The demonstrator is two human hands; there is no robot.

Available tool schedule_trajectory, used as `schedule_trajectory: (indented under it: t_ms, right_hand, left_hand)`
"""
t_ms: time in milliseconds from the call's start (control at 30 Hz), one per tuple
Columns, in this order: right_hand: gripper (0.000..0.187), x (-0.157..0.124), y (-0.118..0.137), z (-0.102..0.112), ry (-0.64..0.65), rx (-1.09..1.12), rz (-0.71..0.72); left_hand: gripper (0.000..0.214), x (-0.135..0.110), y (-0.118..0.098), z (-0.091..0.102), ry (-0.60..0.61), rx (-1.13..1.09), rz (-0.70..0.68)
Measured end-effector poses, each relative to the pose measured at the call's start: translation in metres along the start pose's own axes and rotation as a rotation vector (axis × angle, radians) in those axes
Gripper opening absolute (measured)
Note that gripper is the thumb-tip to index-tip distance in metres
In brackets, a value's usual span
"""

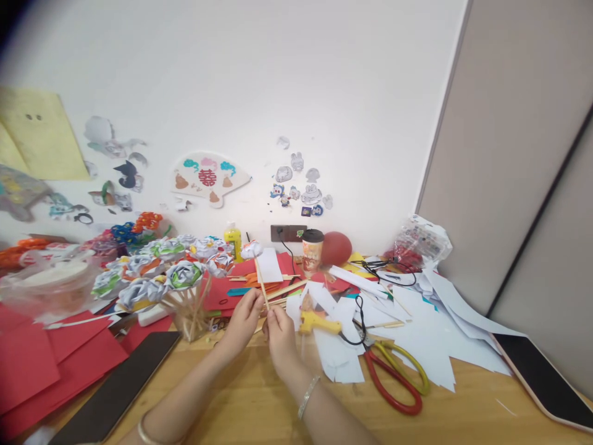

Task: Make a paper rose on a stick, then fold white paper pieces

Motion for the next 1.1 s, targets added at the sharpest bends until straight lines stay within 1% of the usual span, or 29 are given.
schedule_trajectory:
  t_ms: [233,400,467,600,667,867,1000,1100]
  right_hand:
    - [0.033,0.01,-0.002,0.015,-0.013,0.106,-0.053]
    - [0.033,0.01,0.002,0.014,0.018,0.128,-0.061]
    - [0.033,0.008,0.004,0.013,0.019,0.133,-0.061]
    - [0.033,0.006,0.009,0.009,0.047,0.132,-0.05]
    - [0.034,0.005,0.011,0.008,0.057,0.126,-0.037]
    - [0.033,0.003,0.013,0.004,0.088,0.084,0.011]
    - [0.032,0.002,0.008,0.001,0.104,0.132,-0.036]
    - [0.03,0.001,0.006,-0.001,0.131,0.171,-0.072]
  left_hand:
    - [0.037,0.005,-0.002,0.004,0.025,-0.062,-0.003]
    - [0.041,0.004,0.0,0.0,0.098,0.009,0.037]
    - [0.04,0.002,-0.001,-0.001,0.094,0.033,0.032]
    - [0.022,0.002,-0.008,-0.001,0.07,0.04,-0.018]
    - [0.018,0.002,-0.011,-0.001,0.065,0.041,-0.044]
    - [0.019,0.0,-0.012,0.0,0.055,0.062,-0.072]
    - [0.022,-0.001,-0.015,-0.002,0.075,0.067,-0.093]
    - [0.022,-0.002,-0.016,-0.003,0.059,0.052,-0.091]
Point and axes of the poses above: each hand's wrist, its own x-axis towards the middle knuckle, its own z-axis out of the back of the hand, y = z × x, the point moved 6 cm from there along x, towards the middle knuckle, and after that the axes turned 13 degrees about -x, right-handed, at the moved point
